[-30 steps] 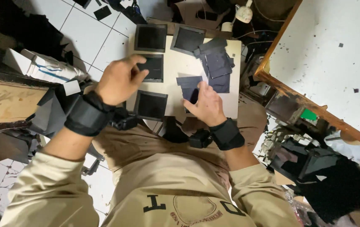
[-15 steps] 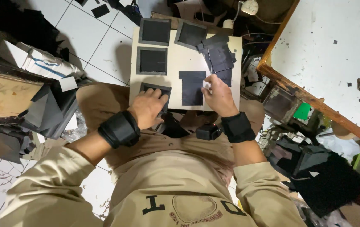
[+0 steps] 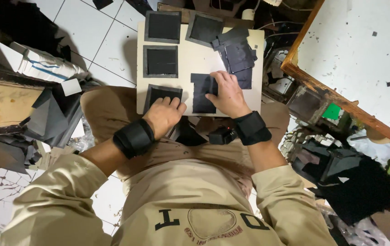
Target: The person folds the edges and applies adhesive to small rectangular leather pieces.
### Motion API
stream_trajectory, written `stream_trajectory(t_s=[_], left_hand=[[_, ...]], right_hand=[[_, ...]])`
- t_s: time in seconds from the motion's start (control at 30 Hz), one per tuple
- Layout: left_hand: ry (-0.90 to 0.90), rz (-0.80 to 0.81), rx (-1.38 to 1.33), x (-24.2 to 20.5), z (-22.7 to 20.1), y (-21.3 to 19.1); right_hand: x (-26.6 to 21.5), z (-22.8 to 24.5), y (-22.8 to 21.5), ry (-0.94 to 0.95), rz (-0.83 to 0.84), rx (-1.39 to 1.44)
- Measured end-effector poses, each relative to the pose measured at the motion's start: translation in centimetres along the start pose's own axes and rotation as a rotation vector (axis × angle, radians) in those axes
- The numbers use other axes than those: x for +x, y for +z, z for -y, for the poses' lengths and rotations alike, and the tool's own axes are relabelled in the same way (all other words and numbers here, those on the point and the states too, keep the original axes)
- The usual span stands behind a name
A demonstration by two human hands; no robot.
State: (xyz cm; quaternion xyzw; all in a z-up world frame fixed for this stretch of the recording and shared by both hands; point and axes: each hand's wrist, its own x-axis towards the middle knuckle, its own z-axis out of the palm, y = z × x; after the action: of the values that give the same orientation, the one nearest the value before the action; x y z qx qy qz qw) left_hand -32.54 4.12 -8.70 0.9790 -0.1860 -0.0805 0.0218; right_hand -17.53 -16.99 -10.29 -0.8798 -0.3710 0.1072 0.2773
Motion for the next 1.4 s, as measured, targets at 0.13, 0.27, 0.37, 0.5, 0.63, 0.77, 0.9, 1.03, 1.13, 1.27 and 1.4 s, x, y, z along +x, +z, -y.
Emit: stream_trajectory(t_s=[0.13,0.27,0.37,0.5,0.63,0.77,0.9,1.03,1.13,1.27,1.4], left_hand=[[0.023,-0.011,0.019,0.2,0.2,-0.1],[0.0,-0.025,-0.154,-0.3,1.2,-0.6],[-0.125,-0.177,-0.431,-0.7,1.8,-4.2],[-0.398,-0.48,-1.044,0.5,2.4,-6.4],[-0.275,-0.535,-1.356,2.7,3.1,-0.1],[-0.474,-0.406,-1.749,4.5,2.5,5.5],[-0.59,-0.406,-1.916,5.6,1.6,6.5],[-0.682,-0.309,-1.983,6.1,1.3,6.2],[-0.815,-0.22,-1.917,6.0,1.8,6.3],[-0.757,-0.179,-1.822,5.9,2.7,7.3],[-0.764,-0.142,-1.727,6.7,3.3,6.7]], right_hand=[[-0.4,-0.7,0.5,-0.074,-0.039,0.01],[-1.1,-0.8,-0.7,-0.024,-0.079,0.098],[-1.6,0.1,-2.7,0.104,-0.088,0.224],[-2.6,1.3,-4.2,0.261,-0.113,0.474],[-3.3,1.3,-3.3,0.282,-0.079,0.515],[-4.0,-0.7,-0.9,0.411,-0.007,0.735],[-3.8,-2.0,0.0,0.489,-0.008,0.945],[-3.3,-2.4,0.5,0.429,-0.046,0.887],[-3.5,-3.4,1.7,0.55,-0.007,0.843],[-3.3,-3.8,2.1,0.51,-0.05,0.811],[-2.5,-2.8,1.3,0.573,-0.046,0.84]])
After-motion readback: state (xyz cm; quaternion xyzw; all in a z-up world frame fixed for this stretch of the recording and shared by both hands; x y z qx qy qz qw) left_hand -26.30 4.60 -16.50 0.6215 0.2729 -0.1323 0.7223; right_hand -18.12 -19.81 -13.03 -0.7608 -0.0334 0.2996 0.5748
